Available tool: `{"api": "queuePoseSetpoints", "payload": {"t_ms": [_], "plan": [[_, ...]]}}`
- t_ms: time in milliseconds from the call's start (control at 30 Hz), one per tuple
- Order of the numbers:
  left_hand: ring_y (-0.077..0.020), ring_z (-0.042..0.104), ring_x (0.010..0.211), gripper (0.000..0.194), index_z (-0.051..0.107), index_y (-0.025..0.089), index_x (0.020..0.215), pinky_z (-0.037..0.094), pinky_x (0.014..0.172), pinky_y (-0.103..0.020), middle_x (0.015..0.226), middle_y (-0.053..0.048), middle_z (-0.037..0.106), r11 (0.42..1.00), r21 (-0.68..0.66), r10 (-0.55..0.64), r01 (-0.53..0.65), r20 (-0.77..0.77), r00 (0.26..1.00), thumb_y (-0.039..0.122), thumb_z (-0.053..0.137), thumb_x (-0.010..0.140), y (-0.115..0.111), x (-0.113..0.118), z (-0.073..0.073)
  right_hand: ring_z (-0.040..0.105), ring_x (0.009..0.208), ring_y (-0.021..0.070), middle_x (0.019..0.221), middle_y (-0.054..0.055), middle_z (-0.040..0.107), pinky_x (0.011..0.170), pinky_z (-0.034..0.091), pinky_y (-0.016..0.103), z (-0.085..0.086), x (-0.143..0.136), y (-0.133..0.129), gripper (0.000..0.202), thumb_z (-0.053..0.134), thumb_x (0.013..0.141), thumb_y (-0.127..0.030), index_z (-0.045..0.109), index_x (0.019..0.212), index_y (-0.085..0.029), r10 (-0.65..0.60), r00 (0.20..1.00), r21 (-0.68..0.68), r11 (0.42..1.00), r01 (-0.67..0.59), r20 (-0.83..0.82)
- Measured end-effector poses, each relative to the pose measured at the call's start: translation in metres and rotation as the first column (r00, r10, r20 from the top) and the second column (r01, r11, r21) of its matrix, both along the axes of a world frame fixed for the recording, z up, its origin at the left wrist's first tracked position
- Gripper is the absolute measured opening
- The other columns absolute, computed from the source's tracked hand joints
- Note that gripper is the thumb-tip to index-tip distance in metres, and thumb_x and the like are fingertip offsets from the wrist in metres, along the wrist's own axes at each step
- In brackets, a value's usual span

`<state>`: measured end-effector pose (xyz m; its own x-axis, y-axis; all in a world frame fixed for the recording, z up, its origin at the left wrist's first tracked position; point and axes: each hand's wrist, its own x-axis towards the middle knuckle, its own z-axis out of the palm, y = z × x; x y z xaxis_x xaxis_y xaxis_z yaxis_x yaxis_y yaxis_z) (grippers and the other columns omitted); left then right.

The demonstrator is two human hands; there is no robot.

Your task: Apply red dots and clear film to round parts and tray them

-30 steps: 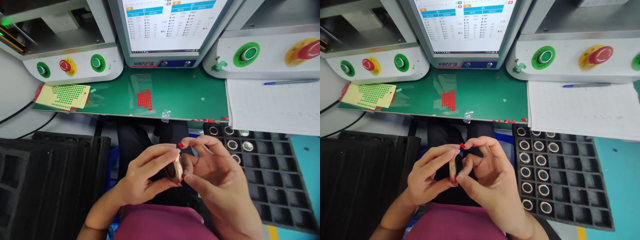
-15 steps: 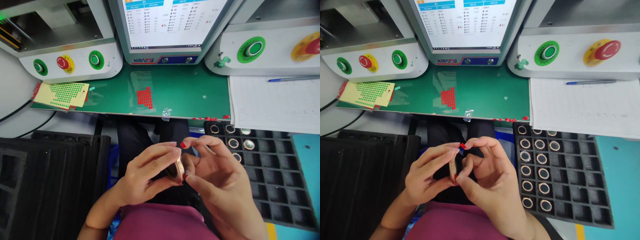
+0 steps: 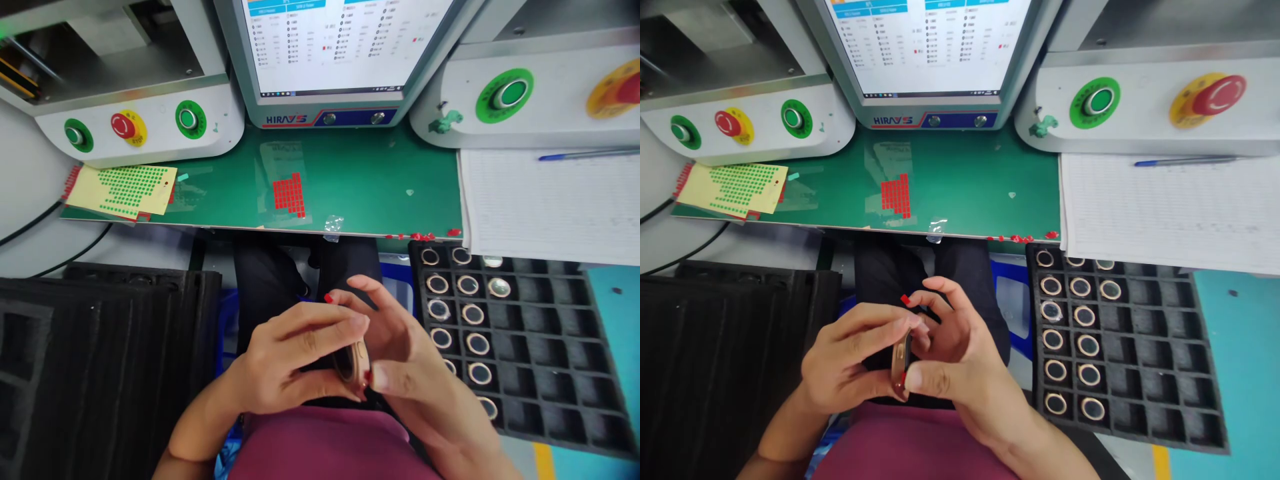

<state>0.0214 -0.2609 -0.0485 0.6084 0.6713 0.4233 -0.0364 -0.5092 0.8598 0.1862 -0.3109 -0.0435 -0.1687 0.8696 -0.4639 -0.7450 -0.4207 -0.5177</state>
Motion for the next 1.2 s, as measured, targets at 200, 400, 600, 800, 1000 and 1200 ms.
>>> {"api": "queuePoseSetpoints", "payload": {"t_ms": [200,400,600,800,1000,1200], "plan": [[-0.0227,0.071,0.107,0.055,0.054,0.032,0.142,0.059,0.092,-0.033,0.129,-0.010,0.066,0.692,-0.661,-0.086,0.291,0.326,0.942,0.032,0.070,0.089,-0.006,0.005,0.002,0.059,0.076,0.0114,0.111,0.000,0.062,0.065,0.056,0.022,0.007,-0.007,-0.005,0.056,0.091,0.062,-0.043,0.065,0.111,-0.036,-0.155,0.971,0.065,0.987,0.146,0.183],[-0.0150,0.072,0.091,0.034,0.065,0.016,0.125,0.059,0.075,-0.022,0.113,-0.012,0.073,0.334,-0.833,0.153,0.440,0.509,0.847,0.032,0.045,0.102,-0.009,0.018,0.006,0.062,0.097,0.0146,0.107,0.002,0.067,0.086,0.053,0.023,0.004,0.000,-0.004,0.033,0.082,0.074,-0.038,0.068,0.103,-0.030,-0.366,0.867,0.126,0.931,0.343,0.339],[-0.0043,0.053,0.055,0.023,0.059,0.015,0.098,0.043,0.047,-0.013,0.087,-0.003,0.066,0.580,-0.802,0.220,0.143,0.323,0.921,0.036,0.050,0.100,-0.022,0.029,0.003,0.067,0.103,0.0163,0.106,0.001,0.071,0.086,0.055,0.027,0.001,-0.014,-0.004,0.020,0.074,0.085,-0.035,0.067,0.103,-0.031,-0.283,0.911,0.184,0.954,0.236,0.300],[-0.0070,0.045,0.057,0.017,0.056,0.018,0.097,0.037,0.048,-0.017,0.076,0.001,0.054,0.782,-0.618,0.196,-0.082,0.120,0.973,0.028,0.043,0.103,-0.024,0.028,0.003,0.069,0.106,0.0186,0.116,0.002,0.072,0.081,0.060,0.029,0.009,-0.022,-0.001,0.017,0.069,0.090,-0.031,0.062,0.105,-0.031,-0.214,0.954,0.182,0.967,0.177,0.208],[-0.0119,0.056,0.068,0.017,0.054,0.017,0.097,0.049,0.066,-0.027,0.086,-0.005,0.064,0.863,-0.484,0.148,-0.148,-0.039,0.988,0.027,0.041,0.102,-0.020,0.027,0.009,0.072,0.090,0.0144,0.113,0.000,0.074,0.063,0.058,0.020,0.010,-0.023,0.005,0.015,0.067,0.090,-0.025,0.060,0.102,-0.031,-0.150,0.980,0.169,0.977,0.128,0.129],[-0.0200,0.070,0.091,0.018,0.049,0.017,0.111,0.056,0.074,-0.029,0.099,-0.011,0.070,0.970,-0.193,0.126,-0.151,-0.139,0.982,0.012,0.043,0.095,-0.020,0.025,0.012,0.073,0.089,0.0159,0.095,-0.002,0.076,0.075,0.061,0.028,0.015,-0.033,0.007,0.016,0.058,0.086,-0.015,0.056,0.094,-0.029,-0.260,0.955,0.162,0.958,0.236,0.145]]}}
